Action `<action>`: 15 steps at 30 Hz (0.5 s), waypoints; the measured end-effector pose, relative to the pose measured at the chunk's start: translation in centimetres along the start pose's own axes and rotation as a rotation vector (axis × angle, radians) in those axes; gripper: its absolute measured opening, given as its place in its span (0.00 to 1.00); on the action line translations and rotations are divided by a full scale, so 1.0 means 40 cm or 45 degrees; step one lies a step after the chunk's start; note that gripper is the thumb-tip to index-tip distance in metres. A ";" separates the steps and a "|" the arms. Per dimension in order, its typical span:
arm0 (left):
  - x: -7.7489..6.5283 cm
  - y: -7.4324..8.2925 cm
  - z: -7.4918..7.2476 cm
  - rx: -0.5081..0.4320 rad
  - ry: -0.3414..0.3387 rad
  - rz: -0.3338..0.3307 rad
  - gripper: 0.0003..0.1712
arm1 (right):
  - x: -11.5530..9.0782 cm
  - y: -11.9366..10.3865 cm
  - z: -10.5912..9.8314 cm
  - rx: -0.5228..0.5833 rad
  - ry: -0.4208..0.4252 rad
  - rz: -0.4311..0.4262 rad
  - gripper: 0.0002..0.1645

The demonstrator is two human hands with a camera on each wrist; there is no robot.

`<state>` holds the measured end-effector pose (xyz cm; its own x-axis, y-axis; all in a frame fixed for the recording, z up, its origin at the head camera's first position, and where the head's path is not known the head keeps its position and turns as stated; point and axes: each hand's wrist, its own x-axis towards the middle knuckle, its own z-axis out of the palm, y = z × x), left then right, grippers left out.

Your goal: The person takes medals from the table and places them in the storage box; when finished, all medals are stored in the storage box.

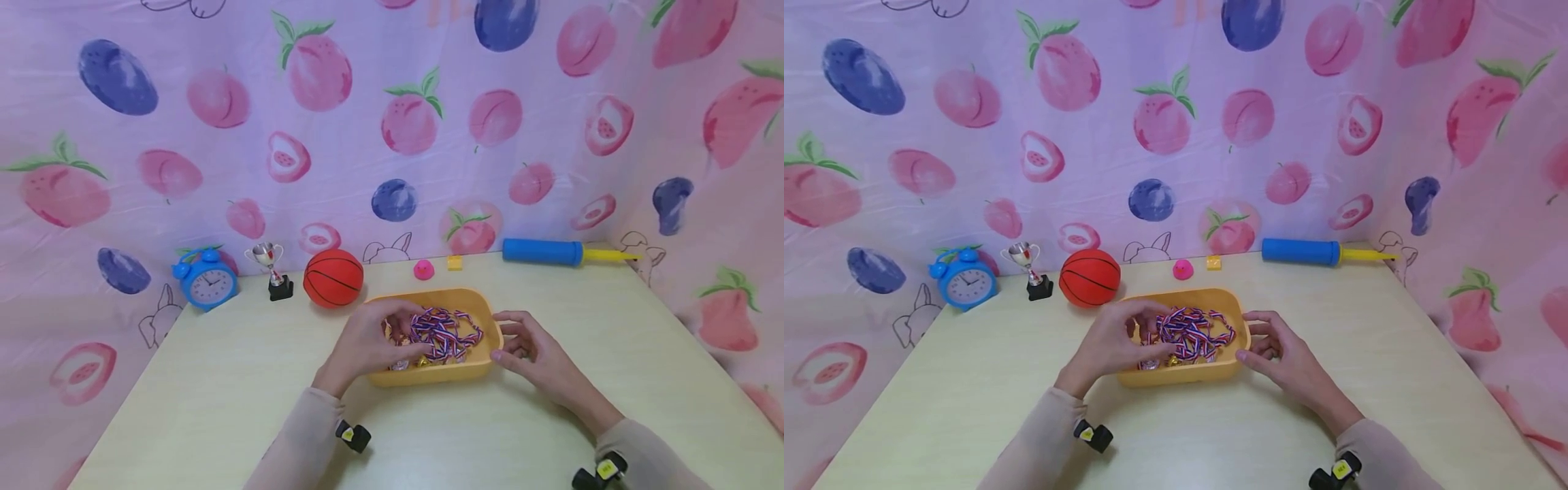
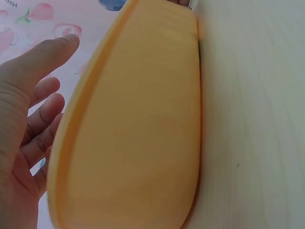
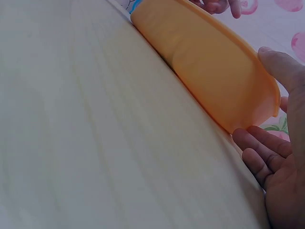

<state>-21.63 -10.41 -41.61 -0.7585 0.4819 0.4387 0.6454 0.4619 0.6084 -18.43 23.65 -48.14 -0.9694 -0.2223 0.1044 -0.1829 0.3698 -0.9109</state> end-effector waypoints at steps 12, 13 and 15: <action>-0.018 -0.005 -0.042 0.060 0.090 -0.055 0.38 | -0.004 0.004 0.009 0.083 -0.014 -0.034 0.48; -0.019 -0.004 -0.044 0.066 0.094 -0.066 0.41 | -0.004 0.004 0.009 0.089 -0.010 -0.037 0.49; -0.020 -0.002 -0.047 0.063 0.099 -0.077 0.45 | -0.005 0.004 0.008 0.091 0.001 -0.041 0.51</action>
<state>-21.27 -12.24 -40.77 -0.7998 0.3935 0.4533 0.6003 0.5256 0.6028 -18.21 23.44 -48.42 -0.9634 -0.2320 0.1344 -0.2017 0.2969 -0.9334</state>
